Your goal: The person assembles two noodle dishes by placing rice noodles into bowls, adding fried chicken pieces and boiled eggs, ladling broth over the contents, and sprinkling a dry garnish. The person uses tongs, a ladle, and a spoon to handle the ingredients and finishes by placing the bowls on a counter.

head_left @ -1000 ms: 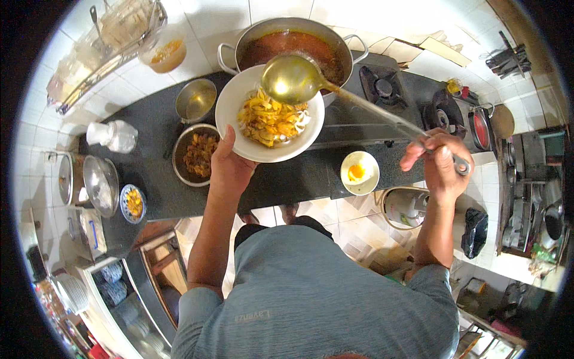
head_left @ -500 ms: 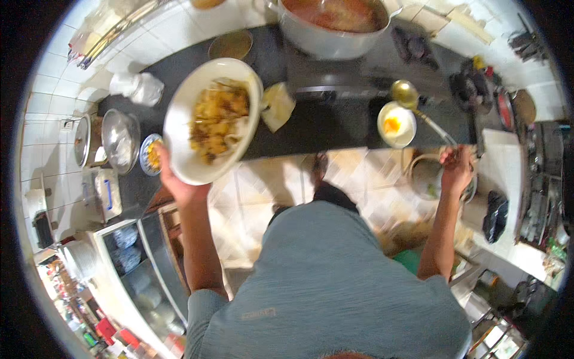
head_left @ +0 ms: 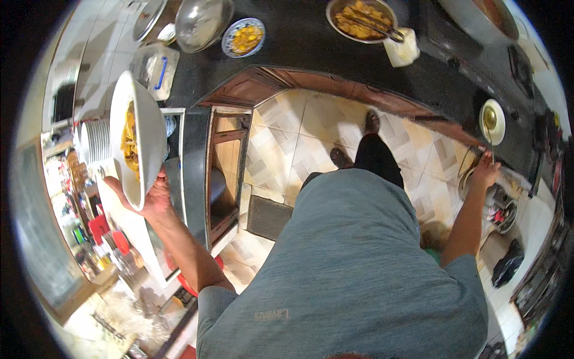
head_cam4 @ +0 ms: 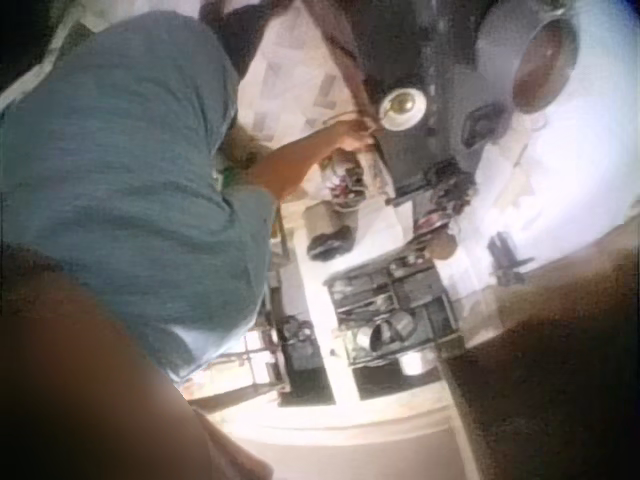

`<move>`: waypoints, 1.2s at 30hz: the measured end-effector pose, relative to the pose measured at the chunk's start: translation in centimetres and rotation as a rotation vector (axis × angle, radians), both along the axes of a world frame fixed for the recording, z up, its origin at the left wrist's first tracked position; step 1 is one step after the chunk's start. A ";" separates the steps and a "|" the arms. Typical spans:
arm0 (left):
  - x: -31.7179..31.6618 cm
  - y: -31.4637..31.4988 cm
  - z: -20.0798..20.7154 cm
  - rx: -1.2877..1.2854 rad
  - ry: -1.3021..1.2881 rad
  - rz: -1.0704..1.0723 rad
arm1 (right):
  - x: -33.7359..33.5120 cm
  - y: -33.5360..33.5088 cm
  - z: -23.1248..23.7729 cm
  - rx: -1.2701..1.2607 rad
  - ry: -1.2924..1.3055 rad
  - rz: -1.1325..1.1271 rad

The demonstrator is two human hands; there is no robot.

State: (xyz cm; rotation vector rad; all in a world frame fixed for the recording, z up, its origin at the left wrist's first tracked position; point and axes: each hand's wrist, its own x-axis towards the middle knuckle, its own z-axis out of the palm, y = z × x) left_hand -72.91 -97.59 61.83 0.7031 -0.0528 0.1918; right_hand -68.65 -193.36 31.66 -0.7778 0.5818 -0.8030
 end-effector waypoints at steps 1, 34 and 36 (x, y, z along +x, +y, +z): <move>-1.0 0.6 -0.5 0.003 -0.034 0.040 | 0.5 1.4 -0.9 -0.051 -0.011 0.191; -6.1 4.1 -24.3 -0.097 0.374 1.540 | 41.8 60.8 -16.8 -0.028 0.333 1.847; -6.5 6.0 -25.8 -0.039 0.372 1.561 | 40.2 62.9 -15.6 -0.017 0.281 1.900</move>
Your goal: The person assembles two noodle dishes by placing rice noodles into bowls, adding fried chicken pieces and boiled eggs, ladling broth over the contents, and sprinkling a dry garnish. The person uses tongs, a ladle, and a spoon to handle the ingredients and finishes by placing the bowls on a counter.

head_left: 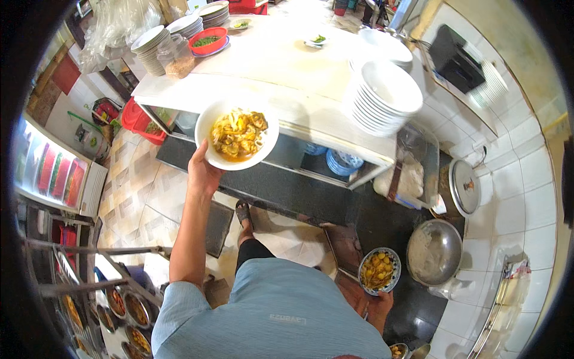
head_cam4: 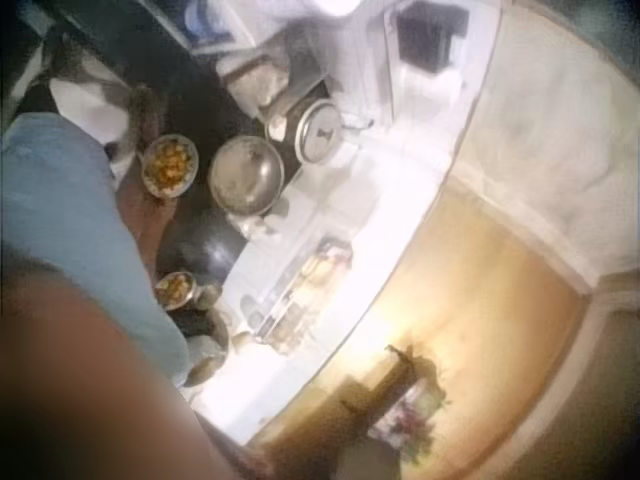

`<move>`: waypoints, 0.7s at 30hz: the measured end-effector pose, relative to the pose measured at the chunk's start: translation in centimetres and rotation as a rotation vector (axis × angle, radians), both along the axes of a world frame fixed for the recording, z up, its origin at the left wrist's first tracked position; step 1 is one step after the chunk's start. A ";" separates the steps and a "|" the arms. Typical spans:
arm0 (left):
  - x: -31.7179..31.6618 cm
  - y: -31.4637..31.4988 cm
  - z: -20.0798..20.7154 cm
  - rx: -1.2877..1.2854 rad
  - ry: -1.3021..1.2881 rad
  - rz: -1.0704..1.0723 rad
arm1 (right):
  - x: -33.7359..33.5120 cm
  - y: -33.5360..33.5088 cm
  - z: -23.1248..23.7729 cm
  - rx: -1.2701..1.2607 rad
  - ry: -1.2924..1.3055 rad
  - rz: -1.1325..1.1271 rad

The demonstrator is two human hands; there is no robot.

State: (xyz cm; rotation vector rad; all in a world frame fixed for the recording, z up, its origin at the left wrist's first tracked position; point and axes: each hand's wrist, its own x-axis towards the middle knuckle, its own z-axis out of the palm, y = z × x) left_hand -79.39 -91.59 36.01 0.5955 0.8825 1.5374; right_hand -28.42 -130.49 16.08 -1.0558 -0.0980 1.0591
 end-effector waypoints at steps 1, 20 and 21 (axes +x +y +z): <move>-0.2 0.5 -0.5 -0.014 0.020 0.004 | -0.8 0.8 1.1 0.029 -0.017 0.024; -0.8 -4.6 0.7 0.225 -0.140 -0.167 | -13.5 22.8 17.5 0.401 -0.013 0.497; -0.8 -4.3 0.3 0.253 -0.135 -0.198 | -13.7 24.5 17.2 0.412 -0.007 0.487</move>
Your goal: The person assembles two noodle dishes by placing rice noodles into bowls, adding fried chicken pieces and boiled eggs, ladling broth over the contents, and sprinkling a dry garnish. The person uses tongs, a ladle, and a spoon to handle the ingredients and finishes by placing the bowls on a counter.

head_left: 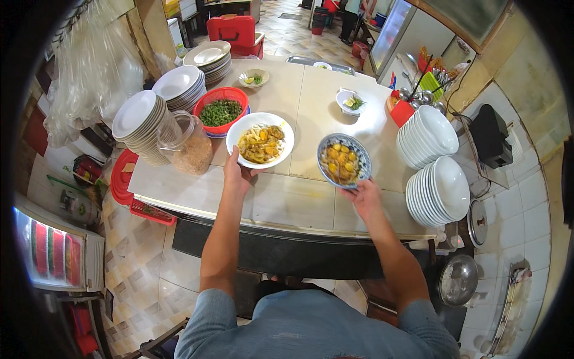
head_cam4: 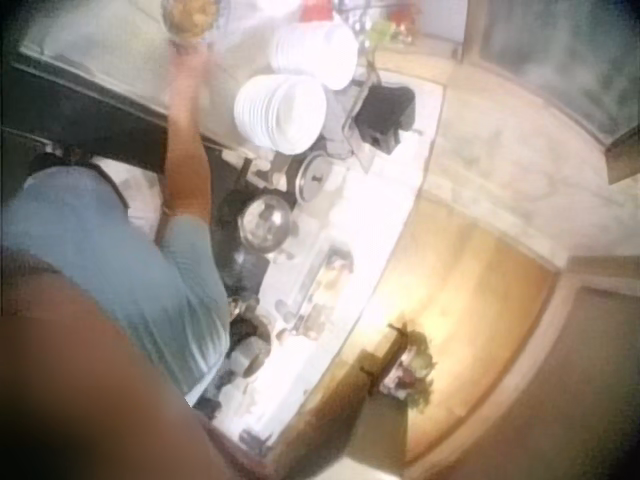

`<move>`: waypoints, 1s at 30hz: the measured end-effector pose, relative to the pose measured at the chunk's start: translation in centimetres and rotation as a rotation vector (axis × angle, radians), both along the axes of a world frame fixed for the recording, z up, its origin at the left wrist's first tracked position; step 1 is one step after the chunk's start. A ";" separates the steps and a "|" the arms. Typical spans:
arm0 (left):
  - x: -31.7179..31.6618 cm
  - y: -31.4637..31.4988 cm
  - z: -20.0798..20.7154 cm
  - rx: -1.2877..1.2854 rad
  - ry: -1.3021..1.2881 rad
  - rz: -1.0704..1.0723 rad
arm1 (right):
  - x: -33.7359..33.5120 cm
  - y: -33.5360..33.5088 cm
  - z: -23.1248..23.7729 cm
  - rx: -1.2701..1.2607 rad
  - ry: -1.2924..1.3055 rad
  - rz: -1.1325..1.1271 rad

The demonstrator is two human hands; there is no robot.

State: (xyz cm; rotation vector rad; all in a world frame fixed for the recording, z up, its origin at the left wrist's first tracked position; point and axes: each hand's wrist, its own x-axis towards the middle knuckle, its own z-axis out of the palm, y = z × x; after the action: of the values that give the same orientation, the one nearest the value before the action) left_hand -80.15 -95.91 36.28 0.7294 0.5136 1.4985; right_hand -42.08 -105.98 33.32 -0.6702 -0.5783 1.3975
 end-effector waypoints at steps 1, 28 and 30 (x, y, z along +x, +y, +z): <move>0.1 0.4 -0.5 -0.020 0.027 0.030 | 0.0 1.7 0.0 -0.023 -0.002 -0.019; -9.6 -9.8 6.7 0.214 1.061 1.178 | -44.1 9.8 26.2 0.986 -2.267 0.915; -10.1 -10.5 7.1 0.286 1.113 1.162 | -44.0 10.6 24.7 0.763 -2.225 1.050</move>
State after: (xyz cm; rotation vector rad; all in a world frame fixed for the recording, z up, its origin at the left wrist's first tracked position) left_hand -90.20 -106.37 43.37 1.6625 1.8093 2.1261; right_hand -86.08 -95.36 58.05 -1.0916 -3.3094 0.4211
